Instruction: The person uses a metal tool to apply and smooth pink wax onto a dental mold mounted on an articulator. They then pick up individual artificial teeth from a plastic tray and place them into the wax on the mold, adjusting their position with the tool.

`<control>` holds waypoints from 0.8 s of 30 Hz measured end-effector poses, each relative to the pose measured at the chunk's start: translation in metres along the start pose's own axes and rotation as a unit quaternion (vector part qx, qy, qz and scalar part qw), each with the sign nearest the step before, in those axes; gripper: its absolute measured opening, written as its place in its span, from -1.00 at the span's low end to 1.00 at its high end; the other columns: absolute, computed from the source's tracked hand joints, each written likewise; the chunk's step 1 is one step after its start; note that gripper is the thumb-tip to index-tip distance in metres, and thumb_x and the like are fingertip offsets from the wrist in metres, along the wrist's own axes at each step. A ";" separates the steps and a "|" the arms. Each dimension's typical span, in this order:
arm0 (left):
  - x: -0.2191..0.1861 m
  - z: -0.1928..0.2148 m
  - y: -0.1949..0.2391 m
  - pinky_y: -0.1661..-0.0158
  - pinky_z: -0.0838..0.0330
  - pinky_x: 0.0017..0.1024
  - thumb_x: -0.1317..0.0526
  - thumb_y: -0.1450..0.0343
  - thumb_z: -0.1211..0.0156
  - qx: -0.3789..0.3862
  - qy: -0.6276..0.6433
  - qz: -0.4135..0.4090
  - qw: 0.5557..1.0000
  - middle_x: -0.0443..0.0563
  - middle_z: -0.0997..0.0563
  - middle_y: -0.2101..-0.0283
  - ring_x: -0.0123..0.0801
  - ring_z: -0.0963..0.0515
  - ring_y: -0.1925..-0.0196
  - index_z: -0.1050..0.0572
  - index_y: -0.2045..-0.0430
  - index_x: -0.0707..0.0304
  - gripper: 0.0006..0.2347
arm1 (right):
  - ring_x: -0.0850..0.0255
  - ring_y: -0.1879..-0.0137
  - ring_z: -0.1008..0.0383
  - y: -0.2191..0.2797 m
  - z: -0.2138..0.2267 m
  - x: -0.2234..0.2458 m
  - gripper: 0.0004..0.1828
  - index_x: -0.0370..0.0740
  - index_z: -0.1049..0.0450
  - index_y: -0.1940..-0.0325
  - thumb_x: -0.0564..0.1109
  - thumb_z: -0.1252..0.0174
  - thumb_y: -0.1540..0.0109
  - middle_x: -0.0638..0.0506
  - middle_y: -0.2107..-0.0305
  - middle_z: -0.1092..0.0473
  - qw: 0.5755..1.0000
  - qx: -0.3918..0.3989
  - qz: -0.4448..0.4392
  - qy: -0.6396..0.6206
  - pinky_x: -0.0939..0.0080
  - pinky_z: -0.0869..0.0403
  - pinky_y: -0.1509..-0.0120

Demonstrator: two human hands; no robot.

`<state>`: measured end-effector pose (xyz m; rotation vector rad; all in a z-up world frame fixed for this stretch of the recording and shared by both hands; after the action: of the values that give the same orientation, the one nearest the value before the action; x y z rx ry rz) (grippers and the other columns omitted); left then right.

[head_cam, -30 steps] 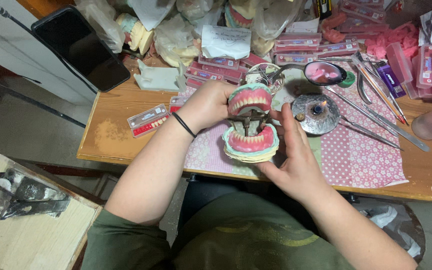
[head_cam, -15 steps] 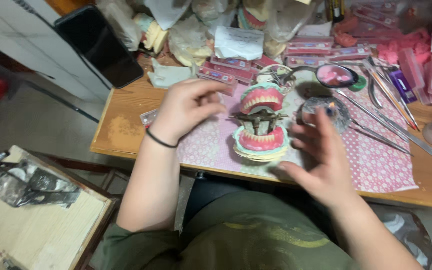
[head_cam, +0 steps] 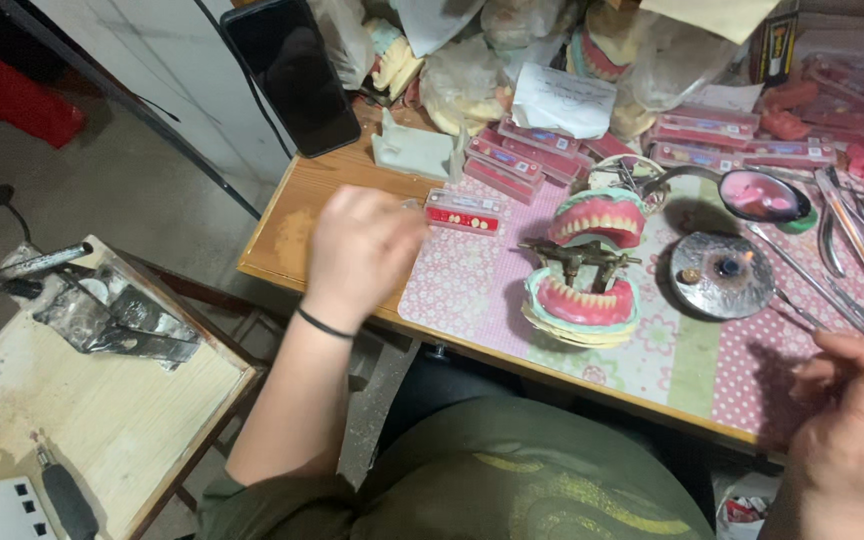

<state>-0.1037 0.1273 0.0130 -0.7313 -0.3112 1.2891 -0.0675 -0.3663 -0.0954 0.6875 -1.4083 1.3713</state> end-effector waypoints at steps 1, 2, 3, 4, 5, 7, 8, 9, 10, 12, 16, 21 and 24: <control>-0.006 -0.003 0.003 0.21 -0.41 -0.09 0.11 -0.48 -0.26 -0.002 -0.001 0.000 1.000 0.00 -0.67 0.28 -0.02 -0.54 0.19 -0.72 0.38 0.04 -0.86 | 0.26 0.31 -0.29 -0.002 -0.001 0.001 -0.31 -0.41 -0.43 -0.34 0.33 0.17 -0.69 -0.13 0.26 -0.34 1.000 0.000 0.002 0.000 0.42 -0.29 0.11; -0.014 -0.008 0.007 -0.07 -0.19 0.10 0.02 -0.49 -0.19 0.089 -0.015 -0.003 0.996 -0.02 -0.54 -0.06 0.02 -0.37 -0.15 -0.61 0.07 -0.03 -0.78 | 0.23 0.28 -0.30 -0.001 0.000 0.001 -0.23 -0.42 -0.43 -0.35 0.39 0.22 -0.68 -0.13 0.26 -0.34 1.000 -0.008 0.001 0.009 0.40 -0.30 0.11; -0.021 -0.013 0.012 -0.36 0.04 0.30 -0.08 -0.49 -0.12 0.178 -0.029 -0.007 0.984 -0.03 -0.41 -0.40 0.06 -0.20 -0.49 -0.50 -0.23 -0.09 -0.59 | 0.21 0.26 -0.31 -0.001 0.001 0.002 -0.15 -0.43 -0.43 -0.36 0.46 0.26 -0.66 -0.13 0.26 -0.34 1.000 -0.017 0.000 0.019 0.37 -0.31 0.11; -0.024 -0.017 0.016 -0.36 0.04 0.30 -0.08 -0.49 -0.12 0.179 -0.028 -0.008 0.983 -0.03 -0.41 -0.40 0.06 -0.20 -0.49 -0.50 -0.23 -0.09 -0.59 | 0.21 0.26 -0.31 -0.001 0.001 0.001 -0.15 -0.43 -0.43 -0.36 0.46 0.26 -0.66 -0.13 0.26 -0.34 1.000 -0.018 -0.001 0.020 0.37 -0.31 0.11; -0.027 -0.020 0.020 -0.35 0.07 0.36 -0.13 -0.48 -0.12 0.167 -0.051 -0.018 0.985 -0.04 -0.42 -0.41 0.05 -0.19 -0.52 -0.47 -0.25 -0.05 -0.54 | 0.28 0.21 -0.35 -0.001 0.001 -0.001 -0.14 -0.36 -0.42 -0.33 0.53 0.21 -0.60 -0.12 0.12 -0.39 1.000 -0.016 -0.010 0.004 0.42 -0.34 0.12; -0.032 -0.024 0.023 -0.35 0.11 0.41 -0.17 -0.47 -0.12 0.155 -0.072 -0.029 0.985 -0.04 -0.42 -0.41 0.04 -0.18 -0.54 -0.44 -0.28 -0.01 -0.50 | 0.34 0.16 -0.40 -0.002 0.000 0.001 -0.13 -0.29 -0.40 -0.29 0.60 0.15 -0.54 -0.11 -0.03 -0.44 1.000 -0.014 -0.020 -0.010 0.47 -0.37 0.14; -0.033 -0.024 0.022 -0.33 0.10 0.44 -0.17 -0.47 -0.12 0.158 -0.074 -0.021 0.984 -0.04 -0.44 -0.39 0.01 -0.22 -0.52 -0.43 -0.29 0.00 -0.49 | 0.35 0.16 -0.41 -0.002 -0.001 0.004 -0.17 -0.27 -0.40 -0.26 0.58 0.13 -0.55 -0.10 -0.05 -0.45 0.999 -0.018 -0.025 -0.018 0.48 -0.37 0.16; -0.034 -0.025 0.021 -0.32 0.10 0.47 -0.17 -0.47 -0.13 0.160 -0.077 -0.013 0.984 -0.03 -0.45 -0.37 -0.02 -0.25 -0.50 -0.41 -0.29 0.01 -0.48 | 0.36 0.16 -0.42 -0.003 -0.003 0.006 -0.22 -0.25 -0.40 -0.23 0.55 0.11 -0.55 -0.10 -0.07 -0.46 0.999 -0.021 -0.029 -0.026 0.48 -0.37 0.17; -0.035 -0.025 0.020 -0.32 0.10 0.47 -0.17 -0.47 -0.13 0.161 -0.075 -0.014 0.984 -0.03 -0.45 -0.37 -0.02 -0.25 -0.50 -0.41 -0.29 0.01 -0.48 | 0.36 0.16 -0.42 -0.004 -0.004 0.011 -0.22 -0.25 -0.40 -0.23 0.55 0.11 -0.55 -0.10 -0.07 -0.46 0.999 -0.022 -0.030 -0.025 0.48 -0.37 0.17; -0.038 -0.026 0.018 -0.31 0.07 0.45 -0.16 -0.43 -0.19 0.144 -0.088 -0.011 0.986 -0.01 -0.47 -0.28 -0.05 -0.34 -0.41 -0.43 -0.27 0.02 -0.47 | 0.29 0.32 -0.34 -0.005 -0.008 0.022 -0.18 -0.35 -0.46 -0.24 0.51 0.14 -0.57 -0.09 0.26 -0.37 1.000 -0.008 -0.022 -0.011 0.46 -0.29 0.24; -0.041 -0.029 0.014 -0.31 0.05 0.43 -0.17 -0.41 -0.23 0.143 -0.086 0.006 0.986 0.03 -0.45 -0.21 -0.03 -0.36 -0.34 -0.42 -0.28 -0.01 -0.45 | 0.21 0.23 -0.41 -0.006 -0.008 0.023 -0.18 -0.47 -0.45 -0.21 0.44 0.11 -0.59 -0.22 0.11 -0.41 1.000 -0.005 -0.002 -0.009 0.39 -0.33 0.23; -0.046 -0.028 0.009 -0.29 -0.04 0.35 -0.21 -0.34 -0.31 0.147 -0.096 0.000 0.985 0.04 -0.45 -0.22 -0.02 -0.35 -0.35 -0.43 -0.27 0.07 -0.37 | 0.30 0.30 -0.34 -0.010 -0.014 0.046 -0.83 -0.43 -0.46 -0.18 -0.22 -0.05 -0.71 -0.15 0.15 -0.44 1.000 -0.017 -0.009 0.008 0.44 -0.27 0.18; -0.049 -0.028 0.011 -0.32 0.09 0.43 -0.17 -0.35 -0.30 0.139 -0.085 0.001 0.987 0.03 -0.42 -0.30 0.03 -0.30 -0.43 -0.43 -0.26 0.05 -0.40 | 0.08 -0.09 -0.47 -0.020 0.003 0.045 -0.94 -0.56 -0.52 -0.20 -0.46 -0.23 -0.64 -0.27 -0.01 -0.49 0.985 -0.011 0.097 0.146 0.16 -0.44 -0.33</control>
<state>-0.1089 0.0736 -0.0056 -0.3858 -0.2613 1.3671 -0.0648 -0.3620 -0.0462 0.3247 -1.2763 1.5358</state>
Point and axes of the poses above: each hand's wrist, its own y-axis away from the middle knuckle, its own z-axis out of the back of the hand, x = y × z, the point moved 1 cm from there along -y, towards the middle knuckle
